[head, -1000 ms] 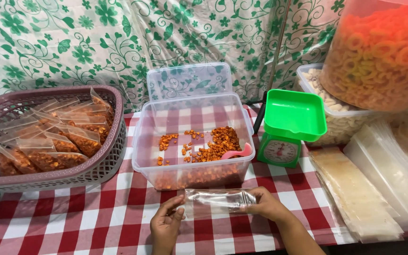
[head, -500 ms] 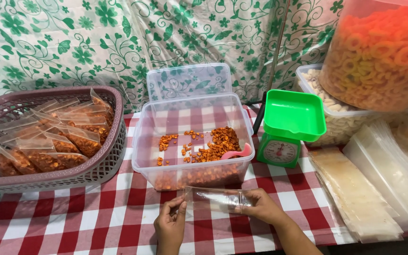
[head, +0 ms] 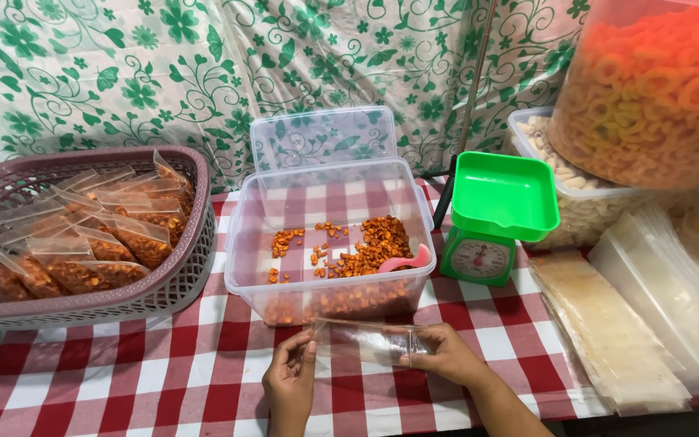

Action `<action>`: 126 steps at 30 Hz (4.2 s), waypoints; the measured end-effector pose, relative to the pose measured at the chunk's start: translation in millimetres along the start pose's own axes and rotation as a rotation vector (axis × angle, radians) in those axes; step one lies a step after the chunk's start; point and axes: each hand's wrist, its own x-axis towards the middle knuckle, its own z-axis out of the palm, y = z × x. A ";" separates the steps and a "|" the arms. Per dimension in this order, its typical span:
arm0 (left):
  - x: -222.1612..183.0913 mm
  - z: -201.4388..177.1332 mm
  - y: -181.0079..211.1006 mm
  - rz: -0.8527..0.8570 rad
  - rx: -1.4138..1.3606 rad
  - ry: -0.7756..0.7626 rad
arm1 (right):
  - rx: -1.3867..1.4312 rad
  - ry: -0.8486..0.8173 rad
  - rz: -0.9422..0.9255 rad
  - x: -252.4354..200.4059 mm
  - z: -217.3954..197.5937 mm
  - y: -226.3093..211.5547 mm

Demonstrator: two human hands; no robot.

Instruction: The person scoops orange snack pieces from a clear container into small transparent bags using a pink scoop. The filled bags are weighed on a green scale, sealed, and placed into a purple basket. The process is repeated multiple times.

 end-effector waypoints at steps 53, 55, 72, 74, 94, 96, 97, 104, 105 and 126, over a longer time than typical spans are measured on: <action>5.2 2.5 12.0 0.125 0.235 -0.107 | -0.258 0.020 -0.169 2.5 -4.4 10.4; 5.9 -0.6 14.4 0.087 0.225 -0.099 | -0.228 0.020 -0.120 0.9 -5.3 2.1; 3.5 57.1 87.6 1.187 0.796 -0.387 | -0.290 0.031 0.014 -15.7 28.7 -73.6; 7.1 51.5 106.3 1.165 0.693 -0.434 | -0.425 0.004 -0.129 -19.5 31.2 -103.7; 171.2 -0.3 127.3 0.425 -0.239 -0.067 | -1.688 -0.408 0.397 218.6 -41.4 -116.1; 168.5 -2.9 130.0 0.290 -0.203 -0.105 | -1.729 -0.397 0.375 222.4 -45.8 -104.8; 168.9 -3.5 133.4 0.273 -0.089 -0.077 | -1.792 -0.376 0.345 223.3 -47.4 -99.3; 172.4 0.4 137.2 0.227 0.079 -0.053 | -1.992 -0.117 0.076 276.8 -74.0 -52.4; 171.4 0.8 136.4 0.214 0.081 -0.056 | -1.987 -0.130 0.085 294.0 -77.3 -38.4; 168.9 0.1 141.5 0.229 0.172 -0.072 | -1.308 -0.919 0.376 306.9 -5.5 -45.2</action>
